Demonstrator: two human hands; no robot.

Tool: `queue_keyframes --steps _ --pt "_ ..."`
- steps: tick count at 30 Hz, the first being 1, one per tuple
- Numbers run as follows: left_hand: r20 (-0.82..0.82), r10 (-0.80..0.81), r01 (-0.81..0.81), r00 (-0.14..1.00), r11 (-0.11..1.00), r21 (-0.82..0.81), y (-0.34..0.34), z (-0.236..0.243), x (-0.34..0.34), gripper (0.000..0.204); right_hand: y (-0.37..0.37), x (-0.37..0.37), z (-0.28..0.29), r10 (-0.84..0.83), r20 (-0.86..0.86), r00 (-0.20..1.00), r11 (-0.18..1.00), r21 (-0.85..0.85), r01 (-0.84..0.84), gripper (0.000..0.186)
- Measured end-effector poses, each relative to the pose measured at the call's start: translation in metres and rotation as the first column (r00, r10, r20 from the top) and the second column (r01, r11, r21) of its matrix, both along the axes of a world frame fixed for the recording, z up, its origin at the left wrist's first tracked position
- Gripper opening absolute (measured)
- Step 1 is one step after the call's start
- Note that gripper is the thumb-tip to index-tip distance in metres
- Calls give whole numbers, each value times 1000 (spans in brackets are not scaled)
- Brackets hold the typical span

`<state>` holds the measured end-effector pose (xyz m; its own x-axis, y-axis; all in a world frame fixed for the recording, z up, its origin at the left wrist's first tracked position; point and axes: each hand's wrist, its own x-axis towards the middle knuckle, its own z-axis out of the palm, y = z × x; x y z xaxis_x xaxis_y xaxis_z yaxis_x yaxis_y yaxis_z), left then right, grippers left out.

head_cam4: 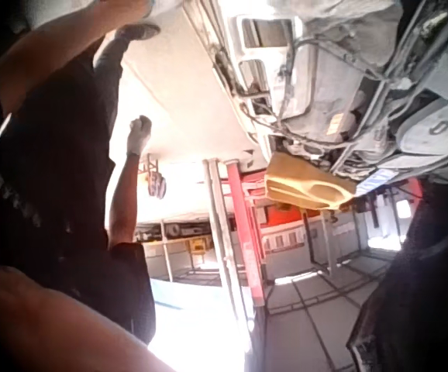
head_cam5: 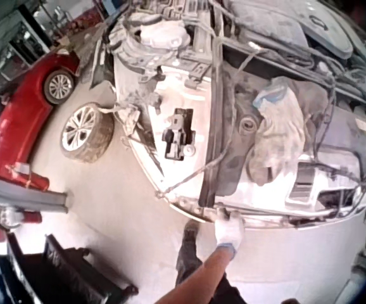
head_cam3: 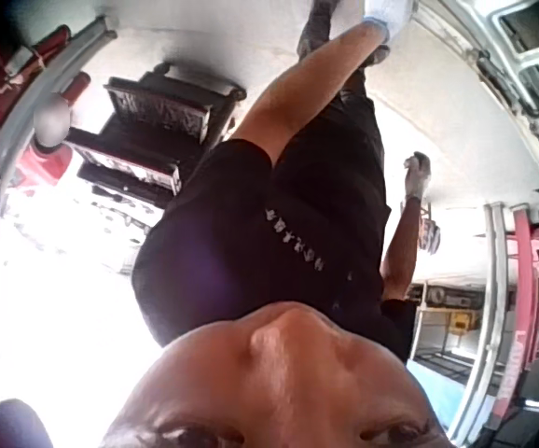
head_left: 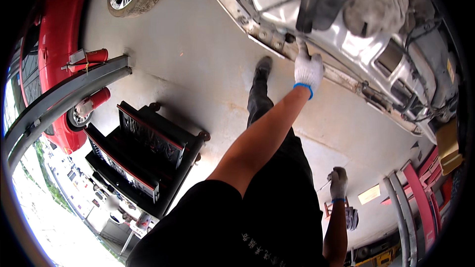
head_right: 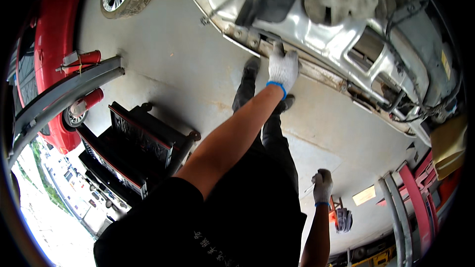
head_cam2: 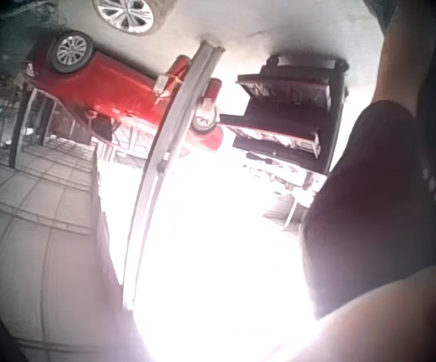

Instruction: The person works on the front of a car with the hood open, using a wrench to loosen and remove bolts from the front bumper area. They then walk to a tool cart, select a socket, and return to the car to continue working on the bumper assembly.

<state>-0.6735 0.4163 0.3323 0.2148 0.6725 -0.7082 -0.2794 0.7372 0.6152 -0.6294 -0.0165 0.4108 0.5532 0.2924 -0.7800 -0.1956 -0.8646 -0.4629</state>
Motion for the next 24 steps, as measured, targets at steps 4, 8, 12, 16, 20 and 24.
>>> queue_keyframes --steps 4,8,12,16,20,24 --pt "-75 -95 100 993 993 62 -3 -14 -4 67 7 7 -1 -3 1 1000 1000 -12 3 19" --pt "-177 -178 201 968 972 124 1 -13 -8 63 25 -2 -1 -46 6 999 999 18 46 18" --pt "-344 -284 367 895 908 205 -3 -43 -29 48 27 -16 -6 -106 22 994 994 27 105 18" --pt "-433 -527 639 731 751 165 18 -56 -82 55 37 -16 -12 -67 148 987 997 39 62 20" --pt "-667 -614 890 423 419 179 19 -1 -119 47 70 -24 10 -74 249 966 995 83 55 21" --pt "-182 -847 864 500 472 176 -17 78 -113 36 154 -42 56 81 365 927 974 167 -151 20"
